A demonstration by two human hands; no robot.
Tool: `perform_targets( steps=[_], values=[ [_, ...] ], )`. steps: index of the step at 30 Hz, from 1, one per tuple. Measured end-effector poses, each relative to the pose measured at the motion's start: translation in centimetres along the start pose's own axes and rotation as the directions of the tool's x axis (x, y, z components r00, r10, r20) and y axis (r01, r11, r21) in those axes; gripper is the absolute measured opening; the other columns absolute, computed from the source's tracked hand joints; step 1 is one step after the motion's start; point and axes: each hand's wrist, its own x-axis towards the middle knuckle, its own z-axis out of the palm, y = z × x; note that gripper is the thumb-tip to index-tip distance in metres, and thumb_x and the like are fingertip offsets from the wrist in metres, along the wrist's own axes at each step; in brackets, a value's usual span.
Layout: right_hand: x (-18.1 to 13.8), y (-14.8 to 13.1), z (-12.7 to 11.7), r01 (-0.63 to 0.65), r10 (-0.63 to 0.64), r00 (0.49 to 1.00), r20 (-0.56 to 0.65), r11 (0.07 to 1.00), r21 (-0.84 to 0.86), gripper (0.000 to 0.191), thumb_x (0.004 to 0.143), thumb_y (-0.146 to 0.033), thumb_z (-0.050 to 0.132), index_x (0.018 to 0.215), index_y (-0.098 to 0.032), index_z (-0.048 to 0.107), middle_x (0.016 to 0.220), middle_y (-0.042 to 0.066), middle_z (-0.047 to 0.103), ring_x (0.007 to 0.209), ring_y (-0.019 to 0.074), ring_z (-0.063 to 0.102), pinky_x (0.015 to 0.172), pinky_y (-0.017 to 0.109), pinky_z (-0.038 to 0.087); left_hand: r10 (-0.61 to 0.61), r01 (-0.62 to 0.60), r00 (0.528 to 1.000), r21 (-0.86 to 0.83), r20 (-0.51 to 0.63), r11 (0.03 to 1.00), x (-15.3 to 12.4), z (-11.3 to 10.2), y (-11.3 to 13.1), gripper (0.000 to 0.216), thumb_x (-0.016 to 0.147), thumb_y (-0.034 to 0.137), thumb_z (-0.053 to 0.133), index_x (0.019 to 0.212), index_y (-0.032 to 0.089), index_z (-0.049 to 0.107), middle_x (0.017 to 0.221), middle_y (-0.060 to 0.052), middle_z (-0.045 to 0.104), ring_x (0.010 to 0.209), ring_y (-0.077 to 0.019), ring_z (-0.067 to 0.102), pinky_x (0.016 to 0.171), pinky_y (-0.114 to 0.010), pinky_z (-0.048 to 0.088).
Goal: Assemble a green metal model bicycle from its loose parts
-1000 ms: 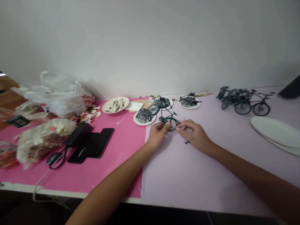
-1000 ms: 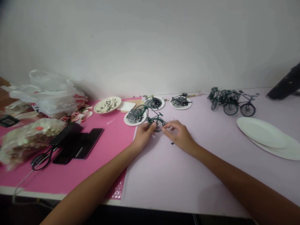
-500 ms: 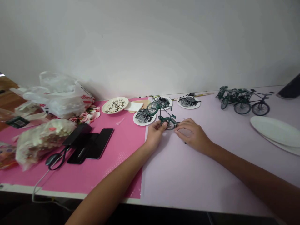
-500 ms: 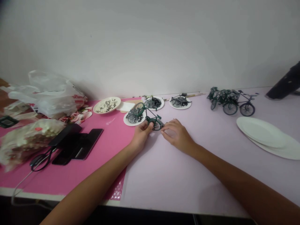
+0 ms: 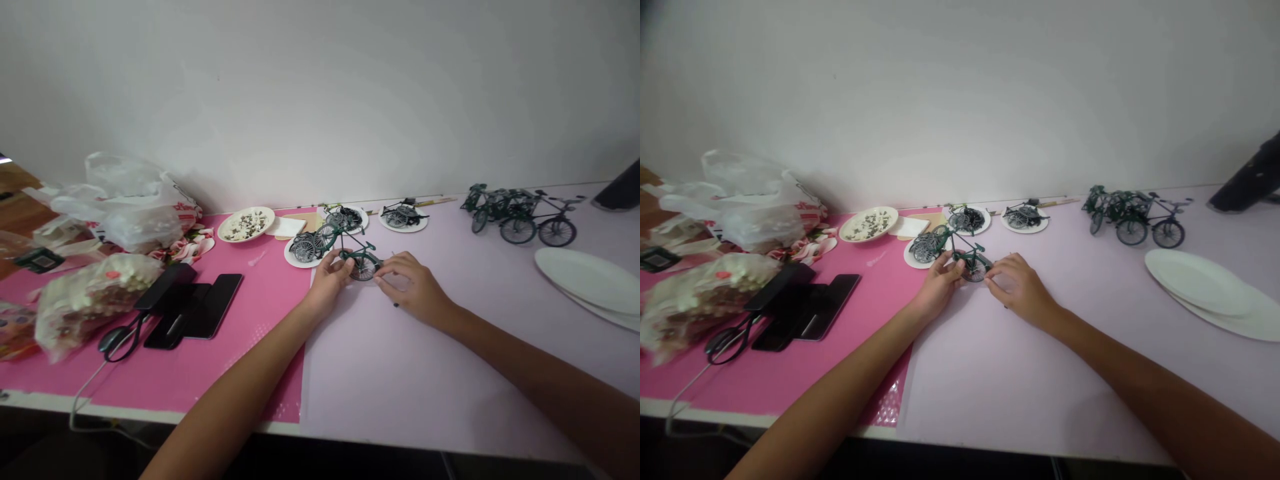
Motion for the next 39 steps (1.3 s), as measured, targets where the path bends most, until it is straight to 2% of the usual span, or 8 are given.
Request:
perform_targets(
  steps=[4, 10, 14, 24, 30, 35, 39],
  values=[
    [0.0, 0.1, 0.0, -0.030, 0.031, 0.999, -0.018, 0.999, 0.022, 0.005, 0.093, -0.024, 0.070, 0.090, -0.027, 0.071, 0.091, 0.004, 0.075, 0.094, 0.0278, 0.065, 0.085, 0.049, 0.055, -0.031, 0.036, 0.996, -0.061, 0.078, 0.997, 0.0, -0.2, 0.4, 0.058, 0.063, 0.045, 0.095, 0.102, 0.021, 0.059, 0.087, 0.000, 0.069, 0.079, -0.0137, 0.067, 0.075, -0.027, 0.051],
    [-0.1, -0.1, -0.1, -0.064, 0.065, 0.998, -0.007, 0.997, 0.051, 0.006, 0.092, -0.024, 0.070, 0.088, -0.027, 0.071, 0.091, 0.004, 0.075, 0.094, 0.0272, 0.066, 0.088, 0.049, 0.054, -0.029, 0.035, 0.990, -0.040, 0.141, 0.999, 0.2, -0.4, 0.5, 0.062, 0.063, 0.047, 0.095, 0.102, 0.023, 0.053, 0.080, 0.003, 0.064, 0.064, -0.0096, 0.058, 0.063, -0.025, 0.043],
    [-0.1, -0.2, -0.1, -0.074, 0.074, 0.997, 0.004, 0.995, 0.063, 0.005, 0.093, -0.025, 0.070, 0.088, -0.027, 0.070, 0.092, 0.004, 0.075, 0.095, 0.0269, 0.066, 0.088, 0.048, 0.054, -0.033, 0.035, 0.990, -0.011, 0.139, 0.999, 0.1, -0.4, 0.5, 0.065, 0.063, 0.052, 0.094, 0.103, 0.023, 0.052, 0.076, 0.004, 0.060, 0.059, -0.0087, 0.052, 0.058, -0.024, 0.038],
    [-0.1, -0.1, -0.2, -0.103, 0.104, 0.995, -0.007, 0.993, 0.061, 0.006, 0.093, -0.022, 0.068, 0.091, -0.027, 0.068, 0.093, 0.004, 0.073, 0.096, 0.0263, 0.063, 0.083, 0.044, 0.052, 0.026, -0.025, 0.999, -0.024, 0.039, 0.999, 0.0, 0.0, -0.2, 0.067, 0.061, 0.052, 0.096, 0.107, 0.020, 0.059, 0.086, 0.000, 0.067, 0.071, -0.0106, 0.059, 0.064, -0.023, 0.042],
    [0.0, 0.0, -0.2, -0.096, 0.096, 0.995, -0.014, 0.994, 0.049, 0.005, 0.094, -0.025, 0.066, 0.090, -0.027, 0.066, 0.092, 0.004, 0.073, 0.094, 0.0264, 0.063, 0.082, 0.044, 0.052, 0.032, -0.033, 0.999, 0.004, 0.039, 0.999, 0.3, -0.3, -1.0, 0.062, 0.065, 0.047, 0.095, 0.109, 0.018, 0.062, 0.083, -0.002, 0.071, 0.073, -0.0136, 0.065, 0.070, -0.025, 0.048],
    [0.1, 0.0, -0.2, -0.105, 0.106, 0.994, -0.022, 0.993, 0.054, 0.006, 0.096, -0.028, 0.065, 0.090, -0.027, 0.066, 0.092, 0.005, 0.073, 0.094, 0.0267, 0.064, 0.081, 0.044, 0.053, 0.066, -0.069, 0.994, 0.026, 0.087, 0.997, 0.5, -0.5, -1.6, 0.056, 0.063, 0.044, 0.097, 0.102, 0.015, 0.068, 0.094, -0.008, 0.075, 0.087, -0.0196, 0.070, 0.084, -0.031, 0.053],
    [0.2, 0.0, -0.2, -0.102, 0.103, 0.994, -0.024, 0.993, 0.051, 0.006, 0.096, -0.027, 0.064, 0.090, -0.027, 0.065, 0.093, 0.006, 0.073, 0.094, 0.0264, 0.063, 0.080, 0.043, 0.053, 0.035, -0.034, 0.995, -0.012, 0.090, 0.999, 0.7, -0.6, -1.8, 0.058, 0.064, 0.047, 0.096, 0.104, 0.016, 0.067, 0.090, -0.006, 0.075, 0.083, -0.0190, 0.071, 0.083, -0.032, 0.054]
  ],
)
